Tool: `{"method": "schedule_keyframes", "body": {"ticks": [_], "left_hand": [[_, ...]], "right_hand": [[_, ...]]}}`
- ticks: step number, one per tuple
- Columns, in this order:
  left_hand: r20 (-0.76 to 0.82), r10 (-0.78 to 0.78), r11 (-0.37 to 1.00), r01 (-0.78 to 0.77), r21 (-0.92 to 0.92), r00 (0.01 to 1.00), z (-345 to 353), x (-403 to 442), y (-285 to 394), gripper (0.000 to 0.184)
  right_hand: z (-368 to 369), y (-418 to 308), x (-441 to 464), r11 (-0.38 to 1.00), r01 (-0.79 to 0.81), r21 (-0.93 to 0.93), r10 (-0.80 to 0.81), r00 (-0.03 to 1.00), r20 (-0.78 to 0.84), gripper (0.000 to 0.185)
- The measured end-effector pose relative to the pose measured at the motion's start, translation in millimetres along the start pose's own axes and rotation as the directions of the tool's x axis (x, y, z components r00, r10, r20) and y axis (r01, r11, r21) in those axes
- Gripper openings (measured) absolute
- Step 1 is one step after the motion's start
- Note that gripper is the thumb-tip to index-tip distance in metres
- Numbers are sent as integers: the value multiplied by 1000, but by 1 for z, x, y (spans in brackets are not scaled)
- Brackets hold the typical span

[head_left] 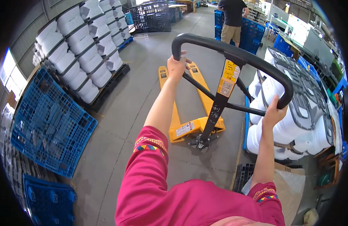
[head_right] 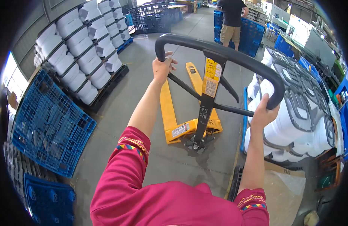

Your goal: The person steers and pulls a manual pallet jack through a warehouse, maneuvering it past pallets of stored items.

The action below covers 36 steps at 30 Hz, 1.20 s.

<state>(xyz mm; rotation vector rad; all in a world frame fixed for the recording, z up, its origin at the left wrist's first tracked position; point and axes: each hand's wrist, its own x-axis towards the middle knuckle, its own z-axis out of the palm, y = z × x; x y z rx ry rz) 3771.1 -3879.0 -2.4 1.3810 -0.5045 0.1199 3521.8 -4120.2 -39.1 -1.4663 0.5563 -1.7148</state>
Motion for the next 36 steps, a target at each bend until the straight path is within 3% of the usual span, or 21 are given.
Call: {"method": "schedule_keyframes", "body": {"ticks": [2, 4, 7, 11, 13, 15, 19, 20, 24, 30, 32, 36], "left_hand": [[24, -47, 999, 47, -18, 999, 33, 41, -34, 32], [33, -23, 1000, 24, -11, 999, 67, 76, -60, 33], [-1, -3, 1000, 3, -12, 1000, 106, 113, -89, 34], [-80, 17, 1000, -17, -3, 997, 147, 193, -134, 32], [-101, -65, 998, 66, 5, 993, 166, 238, -155, 33], [-124, -50, 998, 55, 35, 991, 178, 271, -174, 32], [-180, -24, 998, 33, 49, 983, 216, 347, -217, 30], [-191, -19, 998, 31, 62, 981, 225, 365, -225, 29], [-223, 21, 996, -2, 88, 975, 248, 425, -274, 27], [-375, 158, 986, -127, 107, 913, 243, 571, -352, 18], [-291, 11, 996, 14, 84, 957, 241, 621, -359, 21], [-284, 10, 1000, -2, 28, 959, 257, 668, -363, 24]], "right_hand": [[37, 46, 36, 999, 37, -9, -37, 999, -39, 26], [61, 101, 80, 978, 45, -205, -62, 995, -78, 29], [101, 162, 137, 966, -13, -258, -1, 998, -55, 33], [184, 249, 196, 978, -49, -205, 37, 997, -61, 35], [224, 291, 224, 969, -6, -249, -1, 1000, -29, 38], [258, 320, 243, 946, -18, -325, 14, 1000, -15, 38], [348, 414, 304, 943, 15, -334, -18, 1000, -4, 38], [373, 437, 315, 969, 48, -243, -57, 998, -29, 38], [458, 503, 353, 961, 11, -276, 4, 999, 52, 41], [587, 562, 375, 968, 44, -247, -40, 999, 18, 43], [626, 568, 387, 976, 63, -207, -56, 997, 44, 42], [683, 587, 423, 983, -44, -179, 58, 996, 74, 42]]}}
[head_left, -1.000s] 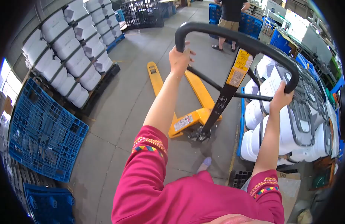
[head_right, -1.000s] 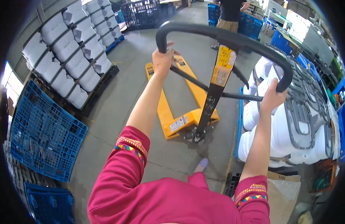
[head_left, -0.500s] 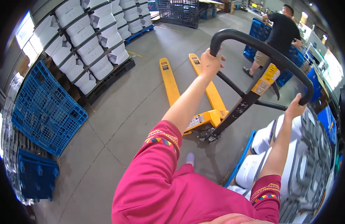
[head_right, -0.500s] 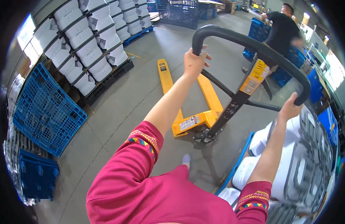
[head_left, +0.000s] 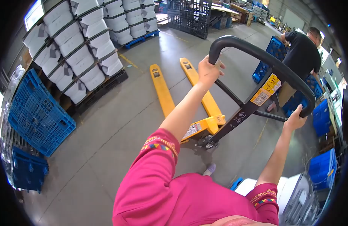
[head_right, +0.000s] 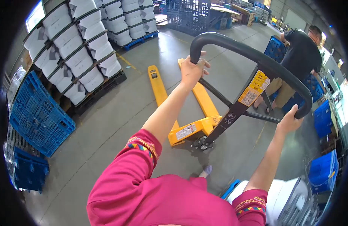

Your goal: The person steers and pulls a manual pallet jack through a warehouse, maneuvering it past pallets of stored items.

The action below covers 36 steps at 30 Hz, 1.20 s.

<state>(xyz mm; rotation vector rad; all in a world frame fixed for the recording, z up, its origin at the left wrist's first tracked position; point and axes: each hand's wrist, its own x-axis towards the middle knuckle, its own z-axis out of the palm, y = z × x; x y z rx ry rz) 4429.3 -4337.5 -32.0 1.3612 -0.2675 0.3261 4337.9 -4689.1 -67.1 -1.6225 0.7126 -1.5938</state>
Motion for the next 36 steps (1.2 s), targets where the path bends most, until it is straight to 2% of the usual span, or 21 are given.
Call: {"method": "schedule_keyframes", "body": {"ticks": [3, 4, 5, 7, 9, 10, 12, 14, 15, 17, 19, 21, 24, 26, 27, 29, 31, 33, 34, 36], "left_hand": [[-70, 57, 996, -52, 69, 996, 26, 27, -5, 22], [-134, 93, 995, -89, 38, 987, 35, 45, -4, 16], [-156, 96, 995, -91, 38, 983, 46, 63, 1, 16], [-228, 109, 991, -88, 101, 967, 59, 88, 41, 12], [-331, 106, 985, -53, 165, 938, 71, 112, 62, 10], [-341, 29, 987, 27, 157, 940, 78, 126, 87, 9], [-384, 23, 992, 26, 123, 923, 81, 174, 109, 9], [-424, 24, 999, -12, 31, 905, 79, 208, 111, 7], [-437, 10, 999, 6, 34, 900, 72, 228, 116, 9], [-515, 81, 996, -49, 75, 853, 67, 268, 119, 12], [-549, 30, 998, 0, 55, 835, 50, 311, 122, 20], [-575, 53, 996, -1, 91, 816, 10, 338, 111, 20], [-598, 121, 989, -46, 139, 793, -24, 388, 80, 20], [-620, 144, 984, -43, 176, 771, -49, 430, 70, 21], [-631, 106, 986, 2, 167, 769, -55, 424, 73, 22], [-625, 157, 974, -14, 228, 764, -75, 461, 61, 23], [-613, 169, 969, -17, 247, 772, -98, 501, 51, 23], [-596, 201, 960, -37, 276, 777, -123, 540, 41, 23], [-608, 199, 963, -38, 266, 768, -134, 525, 43, 23], [-630, 230, 958, -59, 281, 742, -145, 560, 34, 24]], "right_hand": [[60, 21, 40, 998, 52, 25, -53, 998, 20, 42], [91, 24, 59, 988, 124, 97, -126, 992, 15, 43], [123, 26, 81, 985, 103, 140, -118, 988, 101, 42], [174, -20, 118, 976, 129, 175, -153, 980, 130, 37], [247, -40, 154, 966, 26, 256, -91, 966, 244, 33], [278, -62, 168, 992, 6, 129, -53, 931, 362, 41], [383, -53, 200, 986, -8, 165, -65, 900, 432, 40], [439, -84, 197, 971, 3, 238, -123, 862, 491, 37], [449, -132, 187, 959, 29, 281, -173, 847, 502, 35], [510, -144, 180, 976, -35, 216, -108, 782, 613, 32], [540, -186, 161, 957, -42, 288, -150, 776, 612, 31], [580, -194, 123, 925, 27, 379, -229, 836, 499, 29], [653, -179, 92, 949, 70, 309, -234, 812, 534, 28], [690, -209, 76, 925, -24, 380, -242, 733, 636, 27], [685, -216, 73, 928, -8, 371, -249, 729, 638, 27], [729, -221, 50, 894, 18, 447, -295, 776, 558, 27], [763, -241, 35, 893, -52, 447, -259, 753, 605, 24], [805, -256, 22, 882, -49, 469, -276, 752, 598, 23], [789, -259, 10, 868, -27, 496, -304, 761, 573, 22], [833, -264, -1, 876, -34, 481, -306, 733, 608, 23]]}}
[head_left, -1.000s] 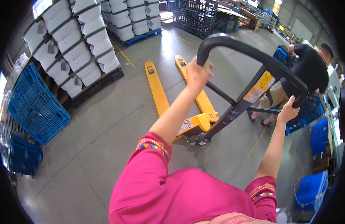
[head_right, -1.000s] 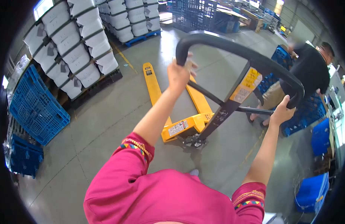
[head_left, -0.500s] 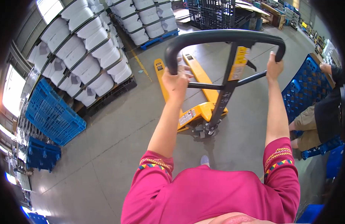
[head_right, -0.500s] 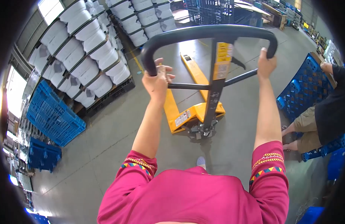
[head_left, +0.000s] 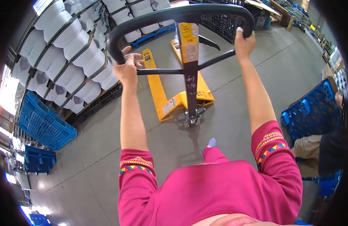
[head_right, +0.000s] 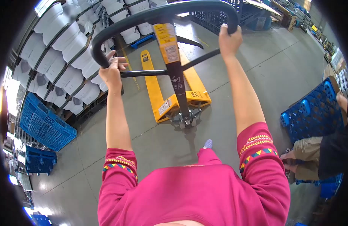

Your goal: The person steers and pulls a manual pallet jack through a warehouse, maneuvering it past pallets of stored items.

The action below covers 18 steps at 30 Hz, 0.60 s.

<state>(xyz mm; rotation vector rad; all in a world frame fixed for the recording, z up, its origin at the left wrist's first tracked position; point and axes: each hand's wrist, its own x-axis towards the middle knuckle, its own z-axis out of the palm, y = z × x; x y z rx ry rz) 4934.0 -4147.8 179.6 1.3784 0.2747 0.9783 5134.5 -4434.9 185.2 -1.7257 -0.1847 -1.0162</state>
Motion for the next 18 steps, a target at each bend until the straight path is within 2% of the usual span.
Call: {"method": "schedule_keyframes", "body": {"ticks": [3, 4, 6, 9, 11, 15, 18], "left_hand": [[-14, 25, 998, -24, 54, 1000, 7, 44, -31, 27], [-36, 34, 997, -31, 75, 999, 9, 65, -42, 28], [-71, -49, 996, 54, 77, 996, -2, 110, -52, 29], [-89, -86, 989, 96, 111, 992, 12, 177, -93, 31], [-85, -74, 989, 84, 125, 994, 24, 213, -117, 33], [-55, -69, 990, 75, 115, 996, 51, 271, -148, 36], [-38, -37, 994, 41, 105, 999, 76, 332, -177, 35]], "right_hand": [[55, 28, 19, 999, 34, 34, -35, 999, 23, 23], [67, 21, 22, 991, 53, 126, -57, 998, 33, 22], [86, -4, 19, 990, 33, 140, -43, 997, 69, 18], [134, 9, 31, 973, 56, 222, -71, 996, 61, 15], [168, 27, 44, 985, -63, 160, 43, 991, 124, 15], [234, 58, 78, 977, 7, 211, -25, 996, 82, 16], [294, 81, 111, 983, 39, 177, -51, 997, 61, 18]]}}
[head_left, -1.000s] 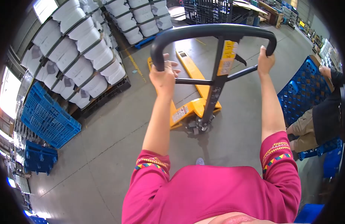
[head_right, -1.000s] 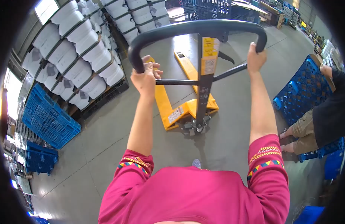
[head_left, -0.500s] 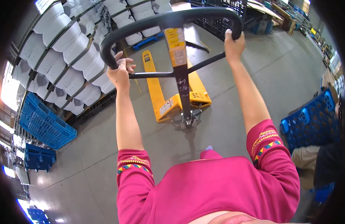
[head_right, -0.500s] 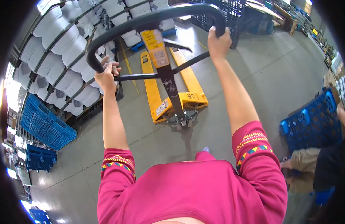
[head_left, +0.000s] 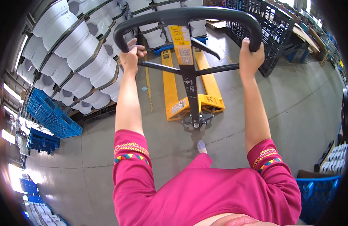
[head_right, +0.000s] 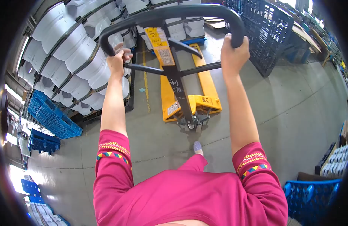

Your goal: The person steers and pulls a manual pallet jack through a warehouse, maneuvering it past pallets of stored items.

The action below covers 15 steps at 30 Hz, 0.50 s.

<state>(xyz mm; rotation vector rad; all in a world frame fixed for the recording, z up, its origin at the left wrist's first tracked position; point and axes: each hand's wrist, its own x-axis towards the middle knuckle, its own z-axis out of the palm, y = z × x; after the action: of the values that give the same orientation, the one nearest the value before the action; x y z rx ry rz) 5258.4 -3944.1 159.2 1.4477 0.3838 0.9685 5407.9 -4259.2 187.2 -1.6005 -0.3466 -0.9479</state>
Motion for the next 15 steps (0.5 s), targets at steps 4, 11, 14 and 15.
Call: {"method": "schedule_keyframes", "body": {"ticks": [4, 11, 14, 15], "left_hand": [[10, -20, 1000, 20, -15, 1000, 29, 59, -49, 32], [48, -128, 989, 132, -72, 991, 87, 140, -109, 34], [50, -108, 990, 112, -83, 993, 104, 192, -138, 33], [59, -92, 995, 94, -36, 994, 112, 207, -150, 32]], "right_hand": [[46, 43, 10, 999, 4, -40, -6, 999, -52, 19], [151, 162, 73, 989, -119, -88, 119, 993, -5, 21], [214, 202, 101, 988, -141, -65, 140, 990, -12, 23], [232, 220, 109, 989, -115, -91, 114, 993, -18, 23]]}}
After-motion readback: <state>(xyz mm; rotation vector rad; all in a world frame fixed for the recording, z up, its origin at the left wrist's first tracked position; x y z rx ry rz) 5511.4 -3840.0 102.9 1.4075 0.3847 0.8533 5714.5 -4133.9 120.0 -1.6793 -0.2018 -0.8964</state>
